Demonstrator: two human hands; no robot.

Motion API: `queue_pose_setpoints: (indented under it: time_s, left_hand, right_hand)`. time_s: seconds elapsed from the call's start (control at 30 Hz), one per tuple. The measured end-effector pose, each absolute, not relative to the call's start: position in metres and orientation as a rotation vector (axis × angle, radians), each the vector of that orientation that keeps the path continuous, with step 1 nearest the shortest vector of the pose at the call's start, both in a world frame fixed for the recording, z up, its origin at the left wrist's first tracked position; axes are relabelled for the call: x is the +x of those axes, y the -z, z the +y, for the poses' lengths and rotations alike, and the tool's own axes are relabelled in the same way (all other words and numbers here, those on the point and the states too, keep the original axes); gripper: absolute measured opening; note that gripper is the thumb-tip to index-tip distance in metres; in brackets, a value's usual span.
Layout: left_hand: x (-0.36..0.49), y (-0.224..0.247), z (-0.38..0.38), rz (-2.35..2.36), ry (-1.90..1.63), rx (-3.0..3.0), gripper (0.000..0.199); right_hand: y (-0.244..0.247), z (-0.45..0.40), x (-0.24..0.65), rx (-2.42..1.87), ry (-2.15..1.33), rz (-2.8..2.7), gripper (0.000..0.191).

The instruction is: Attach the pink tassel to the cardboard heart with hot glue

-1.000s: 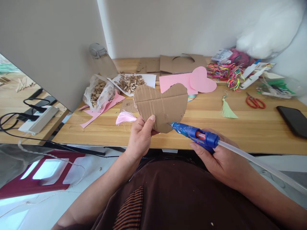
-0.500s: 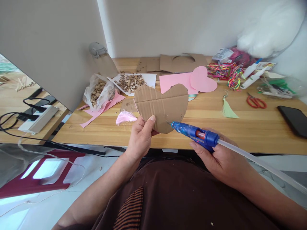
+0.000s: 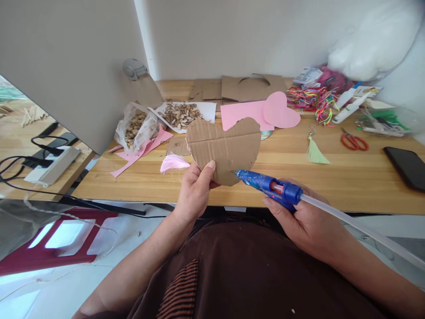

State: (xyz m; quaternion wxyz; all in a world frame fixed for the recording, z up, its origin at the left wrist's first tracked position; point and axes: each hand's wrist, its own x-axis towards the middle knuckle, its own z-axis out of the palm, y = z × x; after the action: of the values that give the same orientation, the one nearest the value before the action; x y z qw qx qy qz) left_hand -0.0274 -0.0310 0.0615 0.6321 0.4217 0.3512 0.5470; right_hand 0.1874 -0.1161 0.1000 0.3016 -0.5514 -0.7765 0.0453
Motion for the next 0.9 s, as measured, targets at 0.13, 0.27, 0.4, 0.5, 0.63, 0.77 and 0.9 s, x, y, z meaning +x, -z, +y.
queue_pose_setpoints:
  time_s: [0.13,0.27,0.4,0.5,0.63,0.77,0.9]
  left_hand:
    - [-0.0277,-0.0627,-0.0318,0.804,-1.248,0.959,0.029]
    - [-0.0283,-0.0638,-0.0323,0.81,-1.237,0.961,0.029]
    - [-0.0287,-0.064,-0.0322,0.828,-1.239,0.97,0.031]
    - [-0.0288,-0.0646,-0.0322,0.845,-1.246,0.977,0.031]
    - [-0.0282,-0.065,-0.0326,0.841,-1.241,0.977,0.031]
    - [-0.0271,-0.0643,-0.0325,0.821,-1.227,0.963,0.032]
    - [-0.0271,-0.0631,-0.0321,0.821,-1.228,0.971,0.03]
  right_hand:
    - [-0.1006,-0.1148,0.1876,-1.485,-0.14,-2.03,0.012]
    - [-0.1013,-0.1144,0.1875,-1.494,-0.157,-2.026,0.012]
    - [-0.1005,-0.1146,0.1869,-1.492,-0.151,-2.029,0.01]
    - [-0.1005,-0.1152,0.1863,-1.474,-0.137,-2.046,0.009]
    - [-0.1016,-0.1154,0.1864,-1.47,-0.125,-2.031,0.01]
    - [-0.1017,-0.1143,0.1871,-1.464,-0.134,-2.024,0.012]
    - [-0.1014,-0.1135,0.1867,-1.479,-0.142,-2.031,0.012]
